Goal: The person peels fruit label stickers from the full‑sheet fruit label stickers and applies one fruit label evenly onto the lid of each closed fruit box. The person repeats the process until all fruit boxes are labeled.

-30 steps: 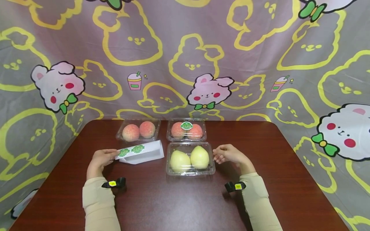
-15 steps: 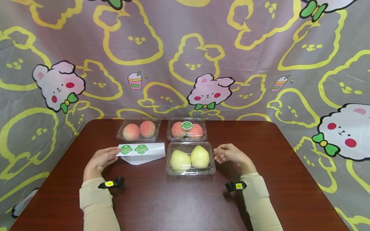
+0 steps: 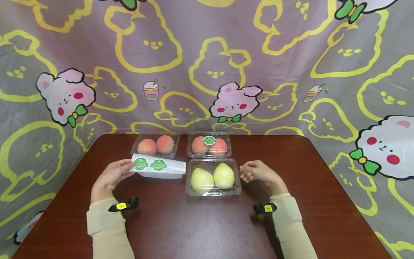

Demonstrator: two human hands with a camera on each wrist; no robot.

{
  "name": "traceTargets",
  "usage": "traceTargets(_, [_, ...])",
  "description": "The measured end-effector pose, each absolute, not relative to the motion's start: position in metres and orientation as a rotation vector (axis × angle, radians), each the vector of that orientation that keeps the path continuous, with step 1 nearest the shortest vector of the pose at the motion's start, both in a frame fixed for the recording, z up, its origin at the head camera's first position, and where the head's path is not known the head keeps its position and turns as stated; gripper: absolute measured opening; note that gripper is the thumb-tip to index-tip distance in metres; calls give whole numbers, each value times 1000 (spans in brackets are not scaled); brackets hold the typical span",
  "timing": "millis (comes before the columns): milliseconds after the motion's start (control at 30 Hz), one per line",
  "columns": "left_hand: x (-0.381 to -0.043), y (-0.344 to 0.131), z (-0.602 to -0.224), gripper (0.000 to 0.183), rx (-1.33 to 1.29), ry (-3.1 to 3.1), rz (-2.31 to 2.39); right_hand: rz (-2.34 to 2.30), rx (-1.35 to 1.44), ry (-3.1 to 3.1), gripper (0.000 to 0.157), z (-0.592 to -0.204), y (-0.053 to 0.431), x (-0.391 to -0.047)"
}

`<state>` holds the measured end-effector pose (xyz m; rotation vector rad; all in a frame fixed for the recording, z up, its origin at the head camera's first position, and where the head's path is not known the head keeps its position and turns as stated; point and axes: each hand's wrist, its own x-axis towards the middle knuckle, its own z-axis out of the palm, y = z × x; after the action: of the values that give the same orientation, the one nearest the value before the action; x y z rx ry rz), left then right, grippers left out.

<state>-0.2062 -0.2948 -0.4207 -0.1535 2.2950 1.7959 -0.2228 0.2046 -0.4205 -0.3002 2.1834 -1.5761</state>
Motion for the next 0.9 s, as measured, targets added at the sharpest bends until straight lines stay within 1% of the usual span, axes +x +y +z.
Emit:
traceTargets(167, [-200, -290, -407, 54, -128, 2342, 1815, -1582, -312, 2184, 33, -419, 206, -222])
traceTargets(400, [-194, -282, -390, 24, -34, 2328, 1925, -1584, -296, 2204, 38, -417, 206, -222])
traceTargets(600, [-186, -275, -378, 7, -13, 2328, 2005, -1608, -287, 2236, 39, -414, 205, -222])
traceTargets(767, [-182, -268, -370, 15, 12, 2239, 2203, -1640, -289, 2249, 38, -414, 201, -222])
traceTargets(900, [-179, -261, -366, 16, 36, 2179, 2322, -1675, -291, 2264, 36, -411, 196, -219])
